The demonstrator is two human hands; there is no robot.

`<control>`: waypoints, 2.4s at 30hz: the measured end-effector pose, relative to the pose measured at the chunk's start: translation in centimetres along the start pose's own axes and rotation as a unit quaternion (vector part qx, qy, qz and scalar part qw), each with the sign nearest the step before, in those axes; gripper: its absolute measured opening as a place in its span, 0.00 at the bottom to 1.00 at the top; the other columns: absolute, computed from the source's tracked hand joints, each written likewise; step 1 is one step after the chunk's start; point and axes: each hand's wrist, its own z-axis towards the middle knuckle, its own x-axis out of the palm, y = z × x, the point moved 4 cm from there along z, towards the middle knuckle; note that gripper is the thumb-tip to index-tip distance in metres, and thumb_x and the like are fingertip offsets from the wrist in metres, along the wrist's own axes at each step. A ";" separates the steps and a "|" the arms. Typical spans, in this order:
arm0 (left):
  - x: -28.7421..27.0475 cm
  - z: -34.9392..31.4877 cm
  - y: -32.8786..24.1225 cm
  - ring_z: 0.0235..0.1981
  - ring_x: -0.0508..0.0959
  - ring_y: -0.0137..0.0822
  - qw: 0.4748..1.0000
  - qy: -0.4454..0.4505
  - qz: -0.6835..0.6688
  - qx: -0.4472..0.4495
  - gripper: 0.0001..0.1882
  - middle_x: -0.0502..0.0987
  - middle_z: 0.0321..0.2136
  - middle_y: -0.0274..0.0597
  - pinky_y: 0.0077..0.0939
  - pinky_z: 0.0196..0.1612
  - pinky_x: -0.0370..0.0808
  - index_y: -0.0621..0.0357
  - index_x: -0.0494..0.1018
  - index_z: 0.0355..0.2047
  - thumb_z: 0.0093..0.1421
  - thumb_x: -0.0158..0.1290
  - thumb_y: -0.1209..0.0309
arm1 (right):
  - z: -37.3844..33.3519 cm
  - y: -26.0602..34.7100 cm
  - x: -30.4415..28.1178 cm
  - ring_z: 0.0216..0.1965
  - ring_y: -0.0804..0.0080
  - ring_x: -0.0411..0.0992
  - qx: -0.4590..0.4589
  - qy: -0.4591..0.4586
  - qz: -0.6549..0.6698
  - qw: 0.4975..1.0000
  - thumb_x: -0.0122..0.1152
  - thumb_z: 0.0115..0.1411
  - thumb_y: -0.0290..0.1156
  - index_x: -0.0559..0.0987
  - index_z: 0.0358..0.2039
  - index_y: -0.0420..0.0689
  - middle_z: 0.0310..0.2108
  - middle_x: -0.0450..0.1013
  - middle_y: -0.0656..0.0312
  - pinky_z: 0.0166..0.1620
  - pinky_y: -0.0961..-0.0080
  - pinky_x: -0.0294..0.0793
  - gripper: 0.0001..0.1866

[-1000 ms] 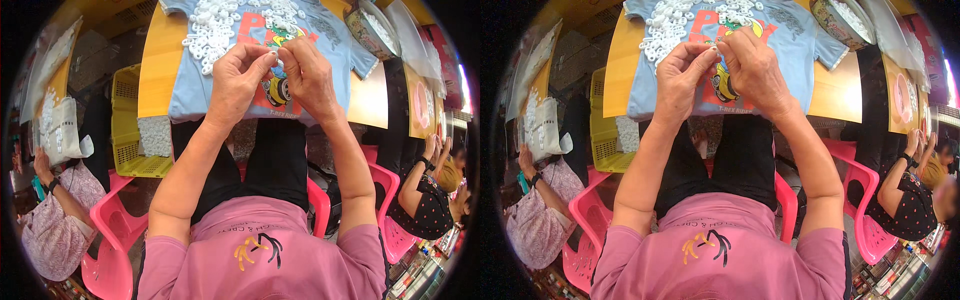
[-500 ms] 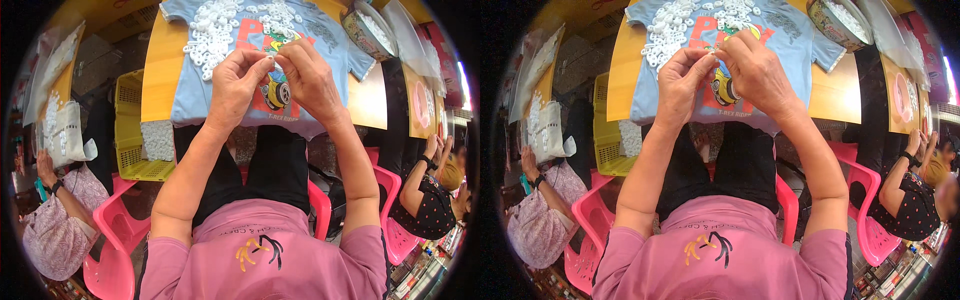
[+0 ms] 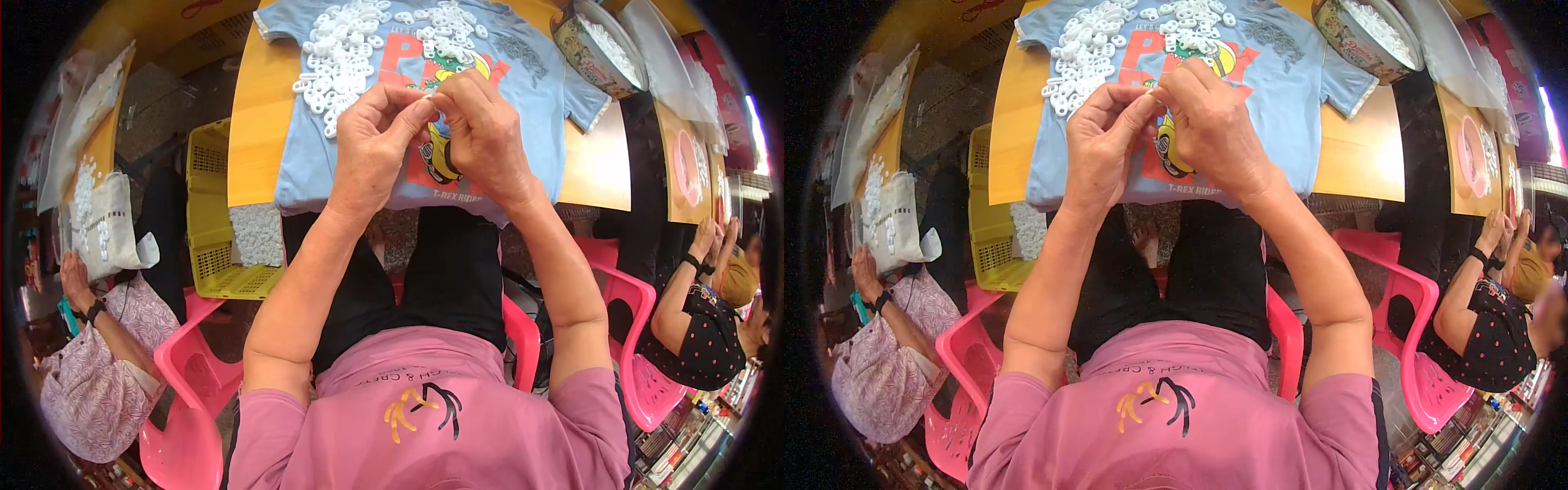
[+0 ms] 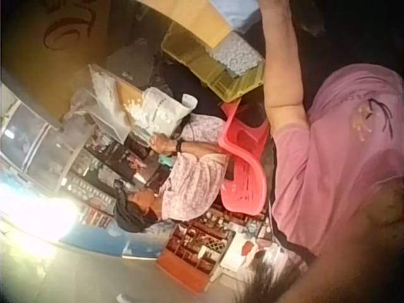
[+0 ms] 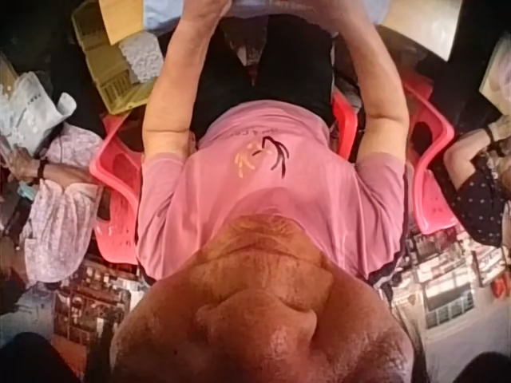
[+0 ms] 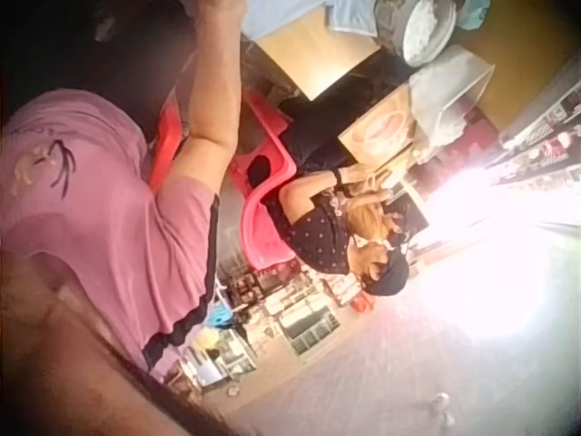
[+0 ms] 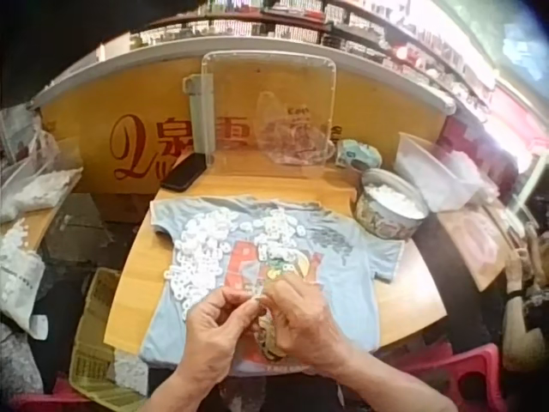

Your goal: The person is inspecting and sorting small white plastic rings on a table in a workshop setting.

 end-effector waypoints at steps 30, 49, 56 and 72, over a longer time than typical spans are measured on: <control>2.0 -0.6 -0.1 0.25 0.79 0.39 0.957 0.028 0.244 0.151 0.06 0.78 0.25 0.49 0.30 0.29 0.73 0.69 0.72 0.32 0.56 0.56 0.77 | 5.6 0.2 -4.0 0.28 0.75 0.71 0.114 0.128 0.069 0.983 0.57 0.62 0.28 0.77 0.35 0.37 0.27 0.73 0.63 0.33 0.79 0.70 0.07; 1.9 -1.1 0.3 0.42 0.76 0.56 0.907 0.030 0.368 0.204 0.14 0.77 0.37 0.60 0.45 0.44 0.71 0.68 0.71 0.43 0.60 0.49 0.72 | 9.2 4.3 6.7 0.31 0.56 0.74 -0.042 0.373 -0.047 0.926 0.62 0.54 0.31 0.78 0.32 0.38 0.29 0.75 0.51 0.37 0.65 0.73 0.10; 1.8 -0.5 0.6 0.25 0.78 0.33 0.966 0.045 0.219 0.134 0.07 0.77 0.25 0.46 0.27 0.31 0.74 0.66 0.74 0.34 0.56 0.57 0.76 | 7.1 -2.0 -2.6 0.27 0.86 0.70 0.237 0.147 0.215 0.936 0.55 0.66 0.35 0.79 0.42 0.36 0.31 0.77 0.63 0.32 0.86 0.71 0.14; 1.1 -0.2 0.1 0.29 0.77 0.23 0.997 0.023 0.075 0.010 0.06 0.79 0.30 0.37 0.16 0.34 0.74 0.63 0.74 0.38 0.62 0.55 0.73 | -2.8 -2.7 -3.8 0.27 0.84 0.72 0.442 0.022 0.521 0.730 0.59 0.63 0.30 0.78 0.47 0.37 0.36 0.78 0.59 0.34 0.80 0.79 0.14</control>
